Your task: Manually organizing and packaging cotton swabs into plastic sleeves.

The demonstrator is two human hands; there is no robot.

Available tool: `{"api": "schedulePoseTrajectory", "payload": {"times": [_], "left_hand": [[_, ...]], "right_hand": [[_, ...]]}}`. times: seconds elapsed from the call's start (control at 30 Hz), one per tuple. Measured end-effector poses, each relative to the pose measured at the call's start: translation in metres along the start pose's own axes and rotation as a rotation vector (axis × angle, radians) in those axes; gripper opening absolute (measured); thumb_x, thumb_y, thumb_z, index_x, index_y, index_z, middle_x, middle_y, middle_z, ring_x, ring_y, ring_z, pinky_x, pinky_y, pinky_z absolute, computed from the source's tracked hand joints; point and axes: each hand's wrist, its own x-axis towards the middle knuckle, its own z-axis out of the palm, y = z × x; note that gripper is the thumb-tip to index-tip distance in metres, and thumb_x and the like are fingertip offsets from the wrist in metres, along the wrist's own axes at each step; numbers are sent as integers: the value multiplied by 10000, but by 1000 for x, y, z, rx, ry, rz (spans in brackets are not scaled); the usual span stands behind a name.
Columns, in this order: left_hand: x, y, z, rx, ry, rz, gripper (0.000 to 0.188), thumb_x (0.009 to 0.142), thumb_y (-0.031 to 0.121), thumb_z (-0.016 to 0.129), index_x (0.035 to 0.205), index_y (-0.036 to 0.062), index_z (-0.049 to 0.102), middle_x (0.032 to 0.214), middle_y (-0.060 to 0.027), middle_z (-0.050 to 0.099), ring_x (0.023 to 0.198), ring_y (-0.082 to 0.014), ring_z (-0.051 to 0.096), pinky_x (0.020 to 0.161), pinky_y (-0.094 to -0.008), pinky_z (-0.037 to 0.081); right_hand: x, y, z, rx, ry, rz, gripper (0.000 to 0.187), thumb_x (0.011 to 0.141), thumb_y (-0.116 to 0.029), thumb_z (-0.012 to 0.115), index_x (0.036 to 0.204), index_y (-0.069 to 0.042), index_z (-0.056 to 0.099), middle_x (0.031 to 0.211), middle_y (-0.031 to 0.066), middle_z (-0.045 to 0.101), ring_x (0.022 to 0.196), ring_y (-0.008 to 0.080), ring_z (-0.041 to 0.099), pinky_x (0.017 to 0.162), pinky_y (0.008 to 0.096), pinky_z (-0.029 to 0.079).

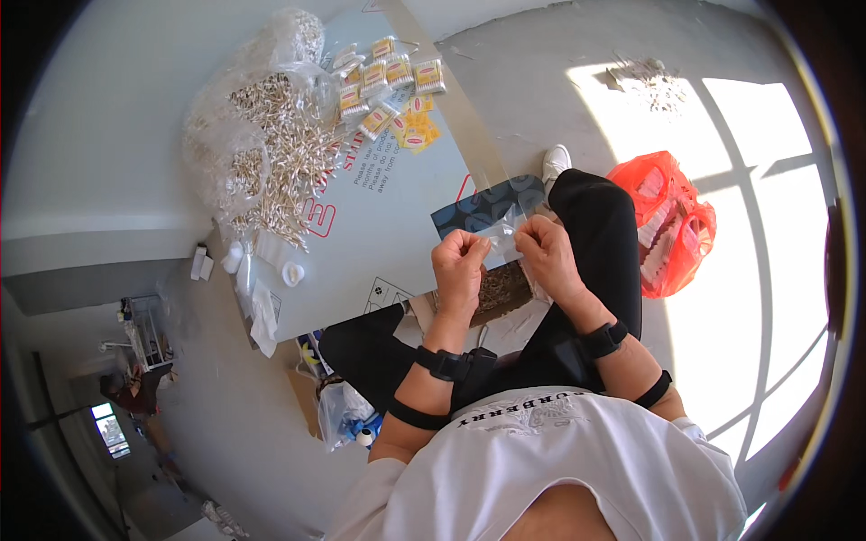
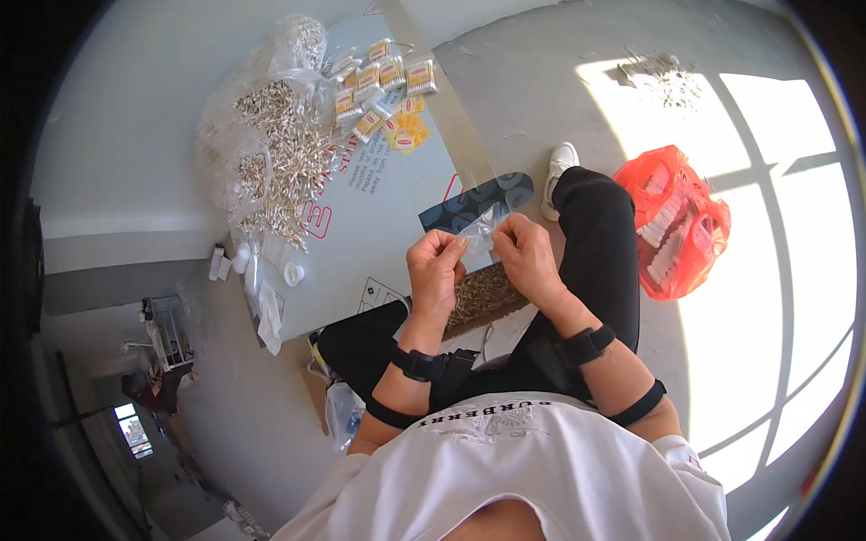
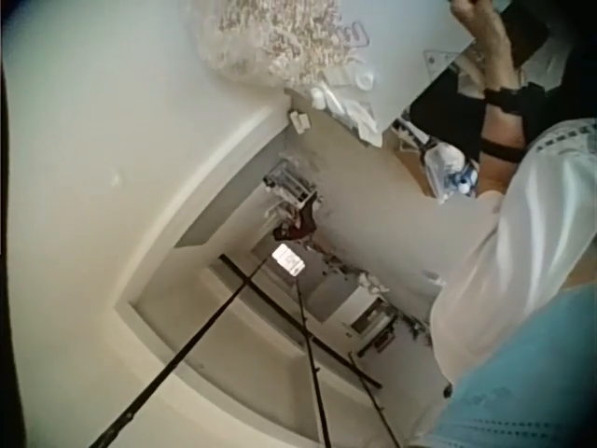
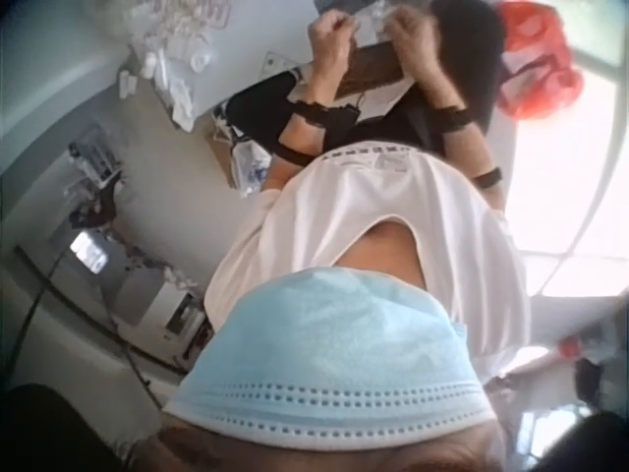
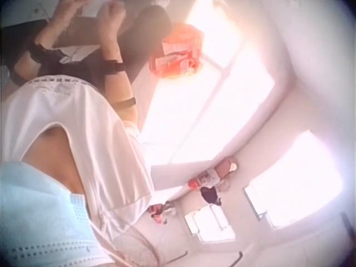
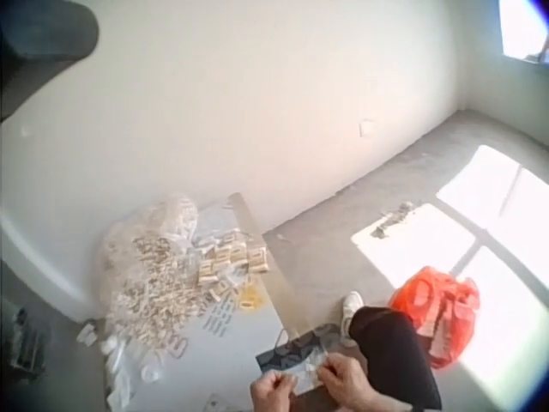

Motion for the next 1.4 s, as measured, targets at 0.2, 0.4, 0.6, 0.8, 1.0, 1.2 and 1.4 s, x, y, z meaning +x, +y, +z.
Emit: {"api": "schedulePoseTrajectory", "payload": {"times": [0.2,0.4,0.6,0.8,1.0,1.2,1.4], "left_hand": [[10,14,17,861,-71,843,206,739,-71,615,923,17,588,901,-121,589,756,-337,616,629,-393,510],[34,10,29,284,-96,326,30,880,-14,629,900,8,626,718,-23,628,559,-66,577,466,-225,480],[62,-4,81,292,-207,343,64,840,-57,612,866,1,615,707,-67,633,637,-154,648,530,-256,507],[154,-2,91,775,-434,810,134,755,-1,648,854,78,693,822,-71,671,781,-283,634,712,-369,518],[175,-9,91,976,-541,824,162,742,17,667,875,99,711,820,-50,661,833,-247,610,743,-356,505],[167,-10,74,957,-570,842,156,757,11,674,900,68,699,857,-62,657,839,-239,610,741,-333,500],[160,-2,56,857,-614,748,198,775,11,646,962,42,705,878,-81,688,822,-219,638,742,-324,515]], "right_hand": [[-6,-23,2,-857,-157,-580,141,814,-42,646,785,7,517,776,187,583,705,390,572,653,423,481],[-5,-17,-29,-47,46,91,189,908,-172,679,932,8,627,829,65,631,674,113,570,563,245,472],[15,26,-37,755,237,290,125,923,-128,669,880,-12,688,745,19,639,593,45,499,500,185,401],[73,31,-39,576,522,250,144,915,-99,656,804,-15,693,689,19,633,550,43,476,478,187,376],[81,57,-38,474,545,346,158,908,-98,658,781,-9,683,685,26,626,537,52,469,458,201,362],[69,55,-27,575,540,355,171,878,-117,689,748,-7,696,644,9,621,536,52,487,449,221,339],[56,52,-13,395,477,291,148,889,-145,700,804,-24,702,684,-8,598,567,58,480,492,209,374]]}}
